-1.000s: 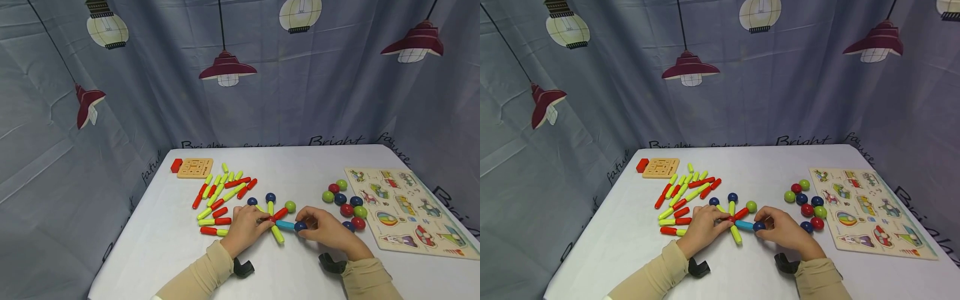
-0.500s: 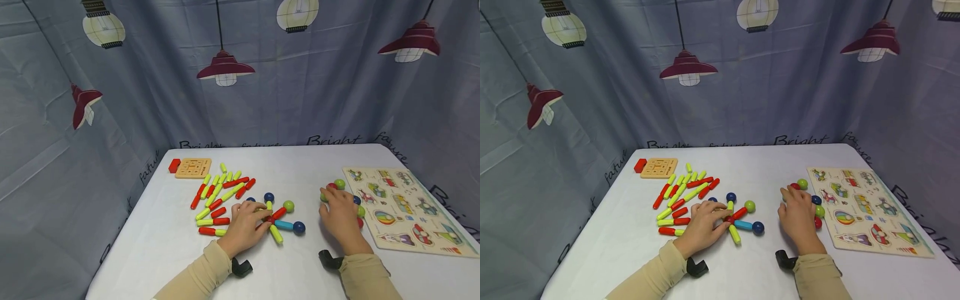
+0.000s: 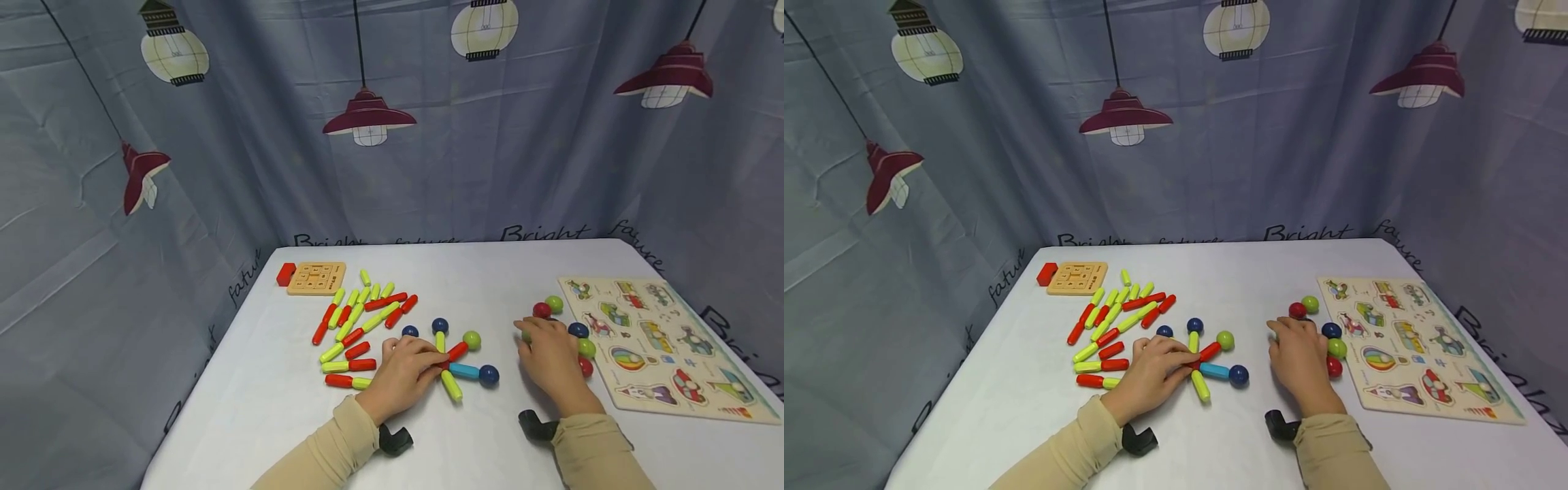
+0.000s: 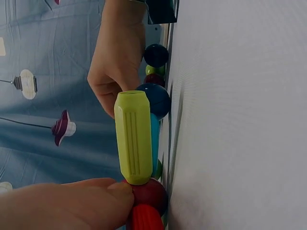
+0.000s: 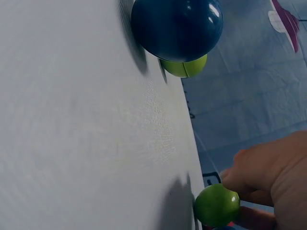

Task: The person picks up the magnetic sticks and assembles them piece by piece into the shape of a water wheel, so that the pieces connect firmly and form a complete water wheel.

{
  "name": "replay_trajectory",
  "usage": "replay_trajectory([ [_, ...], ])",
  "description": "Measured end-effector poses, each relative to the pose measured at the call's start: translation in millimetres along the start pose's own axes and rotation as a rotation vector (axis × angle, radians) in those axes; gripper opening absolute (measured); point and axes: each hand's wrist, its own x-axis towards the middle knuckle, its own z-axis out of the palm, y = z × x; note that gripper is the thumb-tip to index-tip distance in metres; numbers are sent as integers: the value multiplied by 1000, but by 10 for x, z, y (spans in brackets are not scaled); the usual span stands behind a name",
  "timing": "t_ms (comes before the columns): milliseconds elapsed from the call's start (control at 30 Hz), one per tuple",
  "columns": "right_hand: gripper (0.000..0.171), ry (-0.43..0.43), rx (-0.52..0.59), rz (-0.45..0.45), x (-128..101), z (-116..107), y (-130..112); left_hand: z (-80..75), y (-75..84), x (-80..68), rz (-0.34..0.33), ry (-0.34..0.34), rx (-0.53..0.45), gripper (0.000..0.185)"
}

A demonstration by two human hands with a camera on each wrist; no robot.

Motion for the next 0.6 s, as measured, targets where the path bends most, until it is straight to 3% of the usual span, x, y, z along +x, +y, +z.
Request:
replay_trajectory([
  [267, 33, -61, 20, 9, -22, -18, -20, 15, 4, 7, -10, 8, 1, 26],
  [467, 37, -189, 33, 24, -46, -60, -27, 19, 109, 41, -94, -39, -26, 26],
  [600, 38, -202, 103, 36, -19, -112, -37, -14, 178, 145, -140, -76, 0, 26],
])
